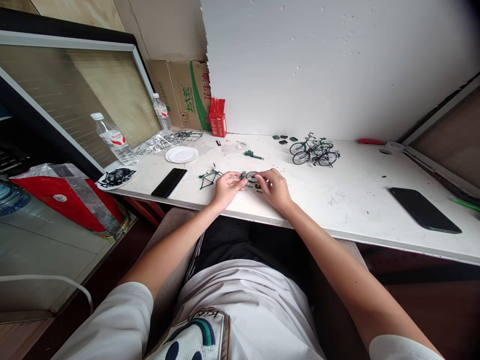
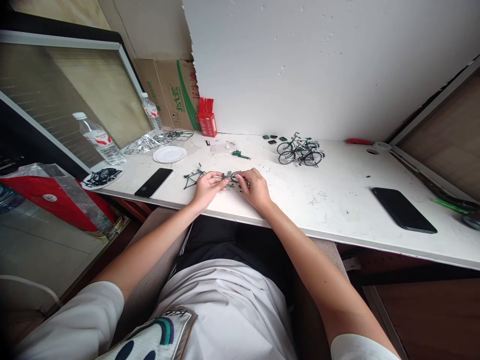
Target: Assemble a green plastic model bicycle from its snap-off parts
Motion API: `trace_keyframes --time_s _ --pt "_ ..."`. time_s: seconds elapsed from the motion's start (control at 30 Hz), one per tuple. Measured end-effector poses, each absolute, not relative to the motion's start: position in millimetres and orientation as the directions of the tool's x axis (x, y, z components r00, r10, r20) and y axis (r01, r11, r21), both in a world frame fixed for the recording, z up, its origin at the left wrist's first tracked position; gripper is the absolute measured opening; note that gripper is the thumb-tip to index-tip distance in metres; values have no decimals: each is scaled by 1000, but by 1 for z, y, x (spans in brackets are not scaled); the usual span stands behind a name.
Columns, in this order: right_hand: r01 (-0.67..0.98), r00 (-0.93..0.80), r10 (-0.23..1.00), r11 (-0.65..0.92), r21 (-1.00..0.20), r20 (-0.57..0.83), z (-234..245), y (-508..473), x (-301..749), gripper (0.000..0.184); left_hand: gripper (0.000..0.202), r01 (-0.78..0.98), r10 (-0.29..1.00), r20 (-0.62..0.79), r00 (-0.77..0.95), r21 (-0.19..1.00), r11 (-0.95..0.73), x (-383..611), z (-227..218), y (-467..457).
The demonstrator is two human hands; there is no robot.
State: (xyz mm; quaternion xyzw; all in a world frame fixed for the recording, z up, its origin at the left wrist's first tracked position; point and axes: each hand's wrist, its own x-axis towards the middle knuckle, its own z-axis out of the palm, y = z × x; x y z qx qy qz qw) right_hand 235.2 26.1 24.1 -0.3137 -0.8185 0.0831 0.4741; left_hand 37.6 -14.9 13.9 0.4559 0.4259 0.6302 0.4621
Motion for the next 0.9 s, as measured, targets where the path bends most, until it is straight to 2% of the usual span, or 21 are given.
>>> trace_keyframes --time_s 0.9 --pt "429 -327 586 791 -436 742 23 27 235 38 54 -163 972 192 -138 963 -213 38 15 -17"
